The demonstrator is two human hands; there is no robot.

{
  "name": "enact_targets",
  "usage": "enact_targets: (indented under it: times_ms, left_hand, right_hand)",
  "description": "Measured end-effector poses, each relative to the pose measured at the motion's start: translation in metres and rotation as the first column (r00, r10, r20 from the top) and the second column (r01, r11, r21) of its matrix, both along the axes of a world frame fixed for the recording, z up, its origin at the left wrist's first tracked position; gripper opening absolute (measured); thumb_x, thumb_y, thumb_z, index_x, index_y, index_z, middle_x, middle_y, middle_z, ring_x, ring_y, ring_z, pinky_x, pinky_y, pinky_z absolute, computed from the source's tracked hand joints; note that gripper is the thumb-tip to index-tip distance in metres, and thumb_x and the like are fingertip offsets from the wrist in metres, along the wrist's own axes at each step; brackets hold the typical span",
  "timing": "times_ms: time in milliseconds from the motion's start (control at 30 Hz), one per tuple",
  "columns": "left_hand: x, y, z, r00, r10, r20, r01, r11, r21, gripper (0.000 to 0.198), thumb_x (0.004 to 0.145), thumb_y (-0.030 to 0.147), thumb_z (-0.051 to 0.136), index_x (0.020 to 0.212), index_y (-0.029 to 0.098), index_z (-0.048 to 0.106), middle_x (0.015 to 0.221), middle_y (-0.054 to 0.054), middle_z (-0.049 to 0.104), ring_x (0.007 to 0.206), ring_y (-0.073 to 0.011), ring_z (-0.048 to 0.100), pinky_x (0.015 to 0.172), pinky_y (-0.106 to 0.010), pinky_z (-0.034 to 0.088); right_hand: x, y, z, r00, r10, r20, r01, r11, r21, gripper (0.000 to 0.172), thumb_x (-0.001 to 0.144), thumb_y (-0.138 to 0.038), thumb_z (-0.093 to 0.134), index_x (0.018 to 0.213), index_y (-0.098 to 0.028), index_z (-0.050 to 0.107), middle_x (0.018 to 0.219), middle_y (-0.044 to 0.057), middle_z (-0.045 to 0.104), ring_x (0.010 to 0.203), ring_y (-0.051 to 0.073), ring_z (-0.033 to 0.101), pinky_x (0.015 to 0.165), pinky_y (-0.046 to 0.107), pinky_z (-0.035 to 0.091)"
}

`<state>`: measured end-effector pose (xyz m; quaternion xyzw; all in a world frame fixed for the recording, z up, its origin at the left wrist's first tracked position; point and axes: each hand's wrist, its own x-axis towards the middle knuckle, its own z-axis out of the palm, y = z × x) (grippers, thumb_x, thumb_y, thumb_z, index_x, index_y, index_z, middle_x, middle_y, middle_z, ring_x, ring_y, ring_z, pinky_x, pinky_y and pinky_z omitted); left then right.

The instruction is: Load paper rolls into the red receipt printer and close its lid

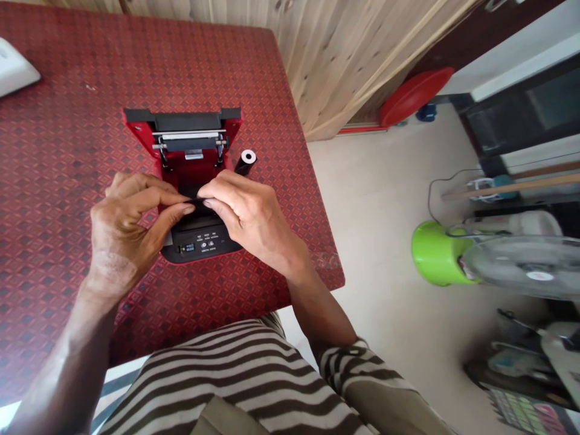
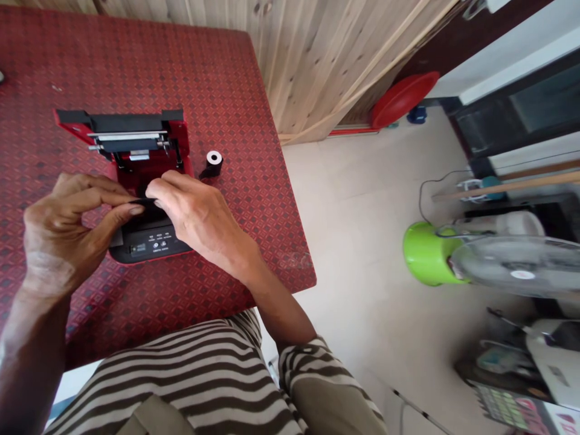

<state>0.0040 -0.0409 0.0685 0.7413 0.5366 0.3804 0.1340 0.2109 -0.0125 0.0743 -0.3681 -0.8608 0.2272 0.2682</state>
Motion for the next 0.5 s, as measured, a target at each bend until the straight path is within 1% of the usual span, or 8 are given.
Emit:
enact_targets:
  times_ms: [133, 233, 300, 433, 500]
  left_hand:
    - [-0.0031, 0.0001, 0.0018, 1.0, -0.018, 0.004, 0.019, 0.999, -0.041, 0.01, 0.09, 0.027, 0.073, 0.098, 0.027, 0.078, 0.095, -0.002, 0.076, 0.093, -0.0189, 0.068, 0.089, -0.037, 0.05]
    - [-0.0035, 0.0005, 0.0037, 0.999, -0.033, -0.011, 0.032, 0.999, -0.043, 0.012, 0.089, 0.029, 0.074, 0.1, 0.027, 0.079, 0.098, -0.002, 0.077, 0.095, -0.0196, 0.069, 0.091, -0.038, 0.05]
    - [-0.0021, 0.0011, 0.0044, 0.999, -0.039, -0.024, 0.039, 0.999, -0.03, 0.014, 0.088, 0.031, 0.075, 0.101, 0.026, 0.078, 0.1, -0.003, 0.077, 0.096, -0.02, 0.069, 0.093, -0.039, 0.05]
    - [0.0015, 0.002, 0.0039, 0.999, 0.002, -0.043, -0.002, 1.0, -0.009, 0.011, 0.088, 0.032, 0.075, 0.096, 0.025, 0.077, 0.099, -0.003, 0.077, 0.096, -0.0205, 0.07, 0.093, -0.04, 0.051]
    - [0.0022, 0.0022, 0.0031, 0.999, 0.007, -0.051, -0.007, 1.0, -0.001, 0.008, 0.088, 0.032, 0.074, 0.093, 0.025, 0.075, 0.098, -0.002, 0.077, 0.095, -0.02, 0.07, 0.092, -0.04, 0.051]
  right_hand:
    - [0.0042, 0.0027, 0.0017, 1.0, -0.028, -0.015, 0.028, 1.0, 0.007, 0.022, 0.104, -0.013, 0.044, 0.108, -0.02, 0.065, 0.105, 0.004, 0.069, 0.097, 0.016, 0.065, 0.091, 0.031, 0.052]
    - [0.0055, 0.0026, 0.0028, 0.999, -0.019, -0.042, 0.021, 0.999, 0.032, 0.022, 0.103, -0.009, 0.045, 0.109, -0.017, 0.065, 0.103, 0.004, 0.069, 0.095, 0.015, 0.065, 0.089, 0.029, 0.052]
    - [0.0053, 0.0017, 0.0031, 0.999, -0.011, -0.041, 0.012, 1.0, 0.018, 0.023, 0.103, -0.009, 0.044, 0.11, -0.016, 0.065, 0.104, 0.005, 0.069, 0.097, 0.016, 0.066, 0.09, 0.03, 0.053]
    - [0.0045, -0.0005, 0.0043, 1.0, -0.006, -0.026, 0.005, 0.999, -0.04, 0.025, 0.105, -0.016, 0.042, 0.115, -0.017, 0.066, 0.11, 0.007, 0.071, 0.103, 0.018, 0.067, 0.097, 0.034, 0.054]
    - [0.005, -0.0013, 0.0059, 1.0, 0.0, -0.028, -0.002, 0.998, -0.065, 0.03, 0.104, -0.012, 0.041, 0.121, -0.018, 0.065, 0.116, 0.007, 0.071, 0.109, 0.018, 0.067, 0.101, 0.034, 0.054]
